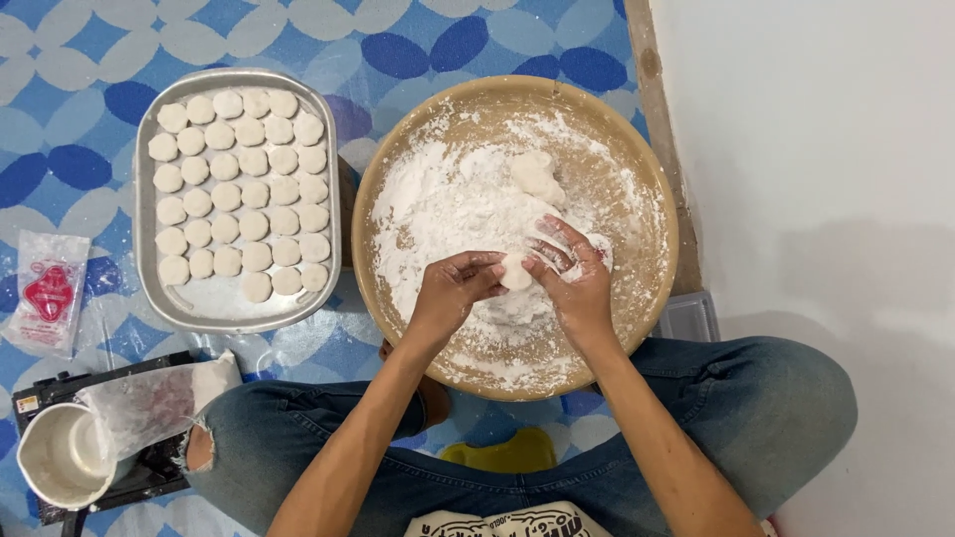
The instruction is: Forming small balls of dough by hand from a larger mass and placing them on a metal tray.
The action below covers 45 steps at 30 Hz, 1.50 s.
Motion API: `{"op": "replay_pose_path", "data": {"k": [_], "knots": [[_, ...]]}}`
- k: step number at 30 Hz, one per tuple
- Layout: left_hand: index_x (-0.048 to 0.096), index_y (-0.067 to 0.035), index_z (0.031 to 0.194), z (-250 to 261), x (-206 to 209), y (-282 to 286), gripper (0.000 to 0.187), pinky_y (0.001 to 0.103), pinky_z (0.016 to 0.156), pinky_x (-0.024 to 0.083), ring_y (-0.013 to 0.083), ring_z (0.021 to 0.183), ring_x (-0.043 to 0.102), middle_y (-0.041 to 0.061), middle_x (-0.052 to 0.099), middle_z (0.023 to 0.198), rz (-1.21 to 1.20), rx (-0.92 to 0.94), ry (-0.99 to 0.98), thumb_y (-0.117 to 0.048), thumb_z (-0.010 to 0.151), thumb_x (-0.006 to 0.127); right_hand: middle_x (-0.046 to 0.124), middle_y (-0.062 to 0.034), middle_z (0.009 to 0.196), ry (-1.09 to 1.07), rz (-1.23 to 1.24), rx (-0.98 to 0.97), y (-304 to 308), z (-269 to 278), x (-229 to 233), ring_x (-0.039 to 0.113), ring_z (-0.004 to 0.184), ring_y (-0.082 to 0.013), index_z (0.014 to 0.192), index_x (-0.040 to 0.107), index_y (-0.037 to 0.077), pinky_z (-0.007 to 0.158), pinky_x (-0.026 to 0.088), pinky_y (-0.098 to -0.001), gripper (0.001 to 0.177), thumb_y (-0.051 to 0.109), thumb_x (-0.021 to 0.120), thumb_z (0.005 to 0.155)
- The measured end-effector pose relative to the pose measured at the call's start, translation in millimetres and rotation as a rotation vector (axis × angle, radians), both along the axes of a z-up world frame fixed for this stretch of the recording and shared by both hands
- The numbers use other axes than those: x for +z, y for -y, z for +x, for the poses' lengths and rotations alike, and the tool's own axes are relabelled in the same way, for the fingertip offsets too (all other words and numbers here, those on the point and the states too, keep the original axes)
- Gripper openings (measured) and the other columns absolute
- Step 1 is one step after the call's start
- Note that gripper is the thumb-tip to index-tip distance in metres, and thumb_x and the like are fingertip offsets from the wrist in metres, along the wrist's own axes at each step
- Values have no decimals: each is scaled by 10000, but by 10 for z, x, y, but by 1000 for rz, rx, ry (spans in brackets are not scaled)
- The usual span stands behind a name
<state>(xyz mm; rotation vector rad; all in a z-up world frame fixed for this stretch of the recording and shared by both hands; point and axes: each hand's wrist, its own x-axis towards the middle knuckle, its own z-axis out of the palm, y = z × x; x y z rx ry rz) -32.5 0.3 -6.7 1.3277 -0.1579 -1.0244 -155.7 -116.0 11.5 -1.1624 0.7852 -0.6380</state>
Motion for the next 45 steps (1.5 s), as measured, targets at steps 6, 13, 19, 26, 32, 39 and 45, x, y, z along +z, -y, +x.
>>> {"op": "replay_pose_path", "data": {"k": [6,13,19,26,32,39,45], "knots": [[700,80,1177,4,156,-52,387,394,832,642,225,847,732,194,732,949,-37,53,-21,-83,841,802,750,-105,1080,-205,-4,115,3,-48,-74,706,966,-132,1178,717,29,886,585,-298,435,62,868,772],[697,85,1172,55,101,-132,339,372,817,656,217,845,735,201,739,979,-46,133,-12,-84,885,760,761,-131,1057,-173,90,67,-50,32,-33,701,915,-134,1153,727,12,856,582,-305,432,105,885,762],[720,20,1203,72,25,-235,454,341,844,639,183,910,738,174,765,1032,-20,50,127,-1,767,848,775,-104,1051,-232,-80,146,-154,119,259,689,967,-102,1095,770,41,904,549,-290,306,113,848,809],[624,1,1353,128,18,-311,590,365,887,620,185,953,704,186,734,1075,-99,153,88,6,797,822,725,-123,1123,-243,-161,228,-261,272,291,651,1053,-166,1166,741,37,948,537,-340,318,110,791,860],[709,30,1218,260,-39,-464,405,367,823,645,193,873,706,188,744,966,-76,362,31,-33,832,815,732,-170,1095,-202,4,157,-505,648,81,682,963,-168,1199,725,8,849,599,-306,384,104,810,838],[712,-12,1211,979,-52,-1052,364,327,781,637,149,875,664,120,723,979,29,612,230,-132,879,802,712,-196,1170,2,-10,325,-1074,1624,-187,689,1040,-223,1257,692,7,882,603,-337,439,109,797,843],[704,-5,1204,1468,-721,-1942,351,404,743,640,249,819,717,231,725,989,245,921,312,-93,881,809,724,-248,1117,-72,-78,582,-1830,2440,-780,712,1051,-356,1178,707,-18,885,581,-421,332,44,751,855]]}}
